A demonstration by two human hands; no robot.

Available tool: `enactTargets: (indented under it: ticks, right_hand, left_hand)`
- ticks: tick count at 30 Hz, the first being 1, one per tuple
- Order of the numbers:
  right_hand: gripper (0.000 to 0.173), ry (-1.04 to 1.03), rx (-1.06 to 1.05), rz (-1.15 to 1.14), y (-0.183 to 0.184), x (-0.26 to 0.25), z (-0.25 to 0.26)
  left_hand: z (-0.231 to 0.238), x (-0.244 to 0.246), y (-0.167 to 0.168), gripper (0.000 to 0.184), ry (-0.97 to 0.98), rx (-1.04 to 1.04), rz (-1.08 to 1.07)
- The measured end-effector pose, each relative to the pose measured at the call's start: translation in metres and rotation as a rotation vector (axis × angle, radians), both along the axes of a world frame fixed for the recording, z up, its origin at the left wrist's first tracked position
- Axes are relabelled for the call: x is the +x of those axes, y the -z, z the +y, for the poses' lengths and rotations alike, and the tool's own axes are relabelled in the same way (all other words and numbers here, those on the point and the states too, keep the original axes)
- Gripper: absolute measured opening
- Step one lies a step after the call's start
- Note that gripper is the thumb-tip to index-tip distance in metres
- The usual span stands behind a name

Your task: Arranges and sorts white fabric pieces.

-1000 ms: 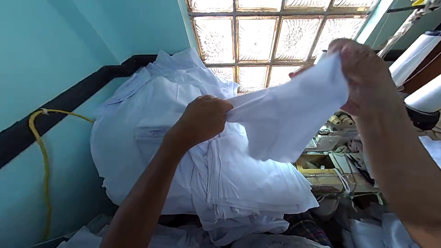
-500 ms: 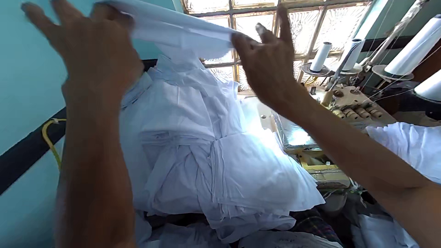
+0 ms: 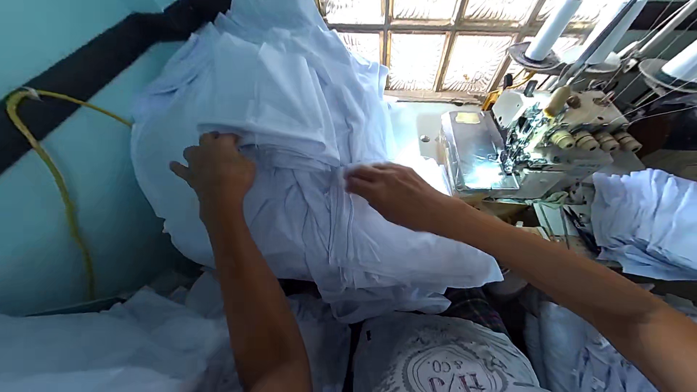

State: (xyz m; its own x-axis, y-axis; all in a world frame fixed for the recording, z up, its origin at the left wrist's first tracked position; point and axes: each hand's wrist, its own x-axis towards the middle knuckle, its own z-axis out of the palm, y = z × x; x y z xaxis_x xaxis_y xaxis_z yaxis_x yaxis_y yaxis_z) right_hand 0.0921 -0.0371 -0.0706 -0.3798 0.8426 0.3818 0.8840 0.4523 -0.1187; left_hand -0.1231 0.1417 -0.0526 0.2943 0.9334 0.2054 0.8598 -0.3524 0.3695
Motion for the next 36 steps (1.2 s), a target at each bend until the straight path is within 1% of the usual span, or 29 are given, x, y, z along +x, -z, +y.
enactTargets:
  ticks: [2, 3, 4, 6, 8, 9, 11, 14, 16, 18, 19, 21, 22, 23, 24, 25, 26, 27, 29, 30, 32, 33, 35, 36]
  right_hand:
    - [0.014, 0.033, -0.069, 0.049, 0.014, 0.005, -0.045]
    - [0.012, 0.042, -0.094, 0.083, 0.025, 0.006, -0.064]
    - [0.012, 0.061, -0.093, 0.103, 0.039, 0.005, -0.079]
    - [0.012, 0.115, -0.053, 0.102, 0.065, 0.002, -0.097]
    - [0.015, 0.165, 0.035, 0.055, 0.081, -0.003, -0.102]
    - [0.015, 0.171, 0.077, 0.024, 0.085, -0.005, -0.102]
    - [0.013, 0.142, 0.155, -0.057, 0.088, -0.008, -0.100]
    - [0.012, 0.081, 0.234, -0.175, 0.087, -0.011, -0.097]
    - [0.013, 0.076, 0.241, -0.164, 0.088, -0.009, -0.095]
    - [0.012, 0.113, 0.156, -0.012, 0.088, -0.005, -0.092]
    - [0.012, 0.141, 0.059, 0.128, 0.086, -0.001, -0.090]
    - [0.013, 0.183, -0.228, 0.486, 0.074, 0.014, -0.086]
    - [0.012, 0.196, -0.377, 0.681, 0.067, 0.024, -0.084]
    - [0.009, 0.215, -0.531, 0.876, 0.061, 0.033, -0.081]
    - [0.011, 0.231, -0.652, 1.046, 0.056, 0.039, -0.078]
    - [0.016, 0.243, -0.728, 1.161, 0.053, 0.042, -0.075]
    - [0.019, 0.246, -0.771, 1.219, 0.052, 0.043, -0.074]
    - [0.021, 0.247, -0.793, 1.239, 0.051, 0.043, -0.072]
    - [0.022, 0.263, -0.789, 1.230, 0.051, 0.041, -0.071]
    - [0.020, 0.281, -0.766, 1.197, 0.051, 0.039, -0.072]
    - [0.008, 0.304, -0.672, 1.048, 0.053, 0.034, -0.076]
    - [0.009, 0.308, -0.626, 0.948, 0.053, 0.030, -0.078]
    - [0.036, 0.305, -0.541, 0.753, 0.052, 0.022, -0.083]
    - [0.042, 0.299, -0.483, 0.663, 0.053, 0.019, -0.084]
  left_hand:
    - [-0.034, 0.005, -0.001, 0.037, 0.082, 0.116, -0.101]
    - [-0.054, 0.011, -0.002, 0.037, 0.152, 0.134, -0.155]
    - [-0.074, 0.017, -0.001, 0.035, 0.234, 0.104, -0.216]
    - [-0.108, 0.029, 0.012, 0.026, 0.435, -0.034, -0.360]
    - [-0.129, 0.038, 0.030, 0.019, 0.608, -0.272, -0.479]
    - [-0.133, 0.043, 0.040, 0.018, 0.644, -0.375, -0.502]
    - [-0.133, 0.051, 0.057, 0.016, 0.661, -0.493, -0.506]
    - [-0.127, 0.055, 0.068, 0.015, 0.622, -0.550, -0.506]
    - [-0.126, 0.053, 0.069, 0.016, 0.590, -0.563, -0.527]
    - [-0.125, 0.050, 0.074, 0.015, 0.617, -0.547, -0.539]
    - [-0.124, 0.048, 0.077, 0.015, 0.663, -0.515, -0.533]
    - [-0.124, 0.042, 0.086, 0.015, 0.807, -0.426, -0.506]
    - [-0.126, 0.040, 0.090, 0.019, 0.865, -0.391, -0.484]
    - [-0.129, 0.038, 0.094, 0.027, 0.897, -0.357, -0.464]
    - [-0.133, 0.038, 0.096, 0.035, 0.901, -0.329, -0.448]
    - [-0.139, 0.039, 0.098, 0.040, 0.889, -0.287, -0.431]
    - [-0.144, 0.042, 0.099, 0.040, 0.868, -0.231, -0.414]
    - [-0.148, 0.045, 0.102, 0.035, 0.839, -0.164, -0.395]
    - [-0.156, 0.053, 0.107, 0.021, 0.769, -0.016, -0.370]
    - [-0.158, 0.057, 0.108, 0.019, 0.735, 0.047, -0.363]
    - [-0.161, 0.062, 0.105, 0.018, 0.697, 0.090, -0.340]
    - [-0.161, 0.064, 0.102, 0.015, 0.694, 0.081, -0.324]
    - [-0.159, 0.069, 0.096, 0.016, 0.702, 0.074, -0.281]
    - [-0.158, 0.071, 0.095, 0.018, 0.705, 0.075, -0.264]
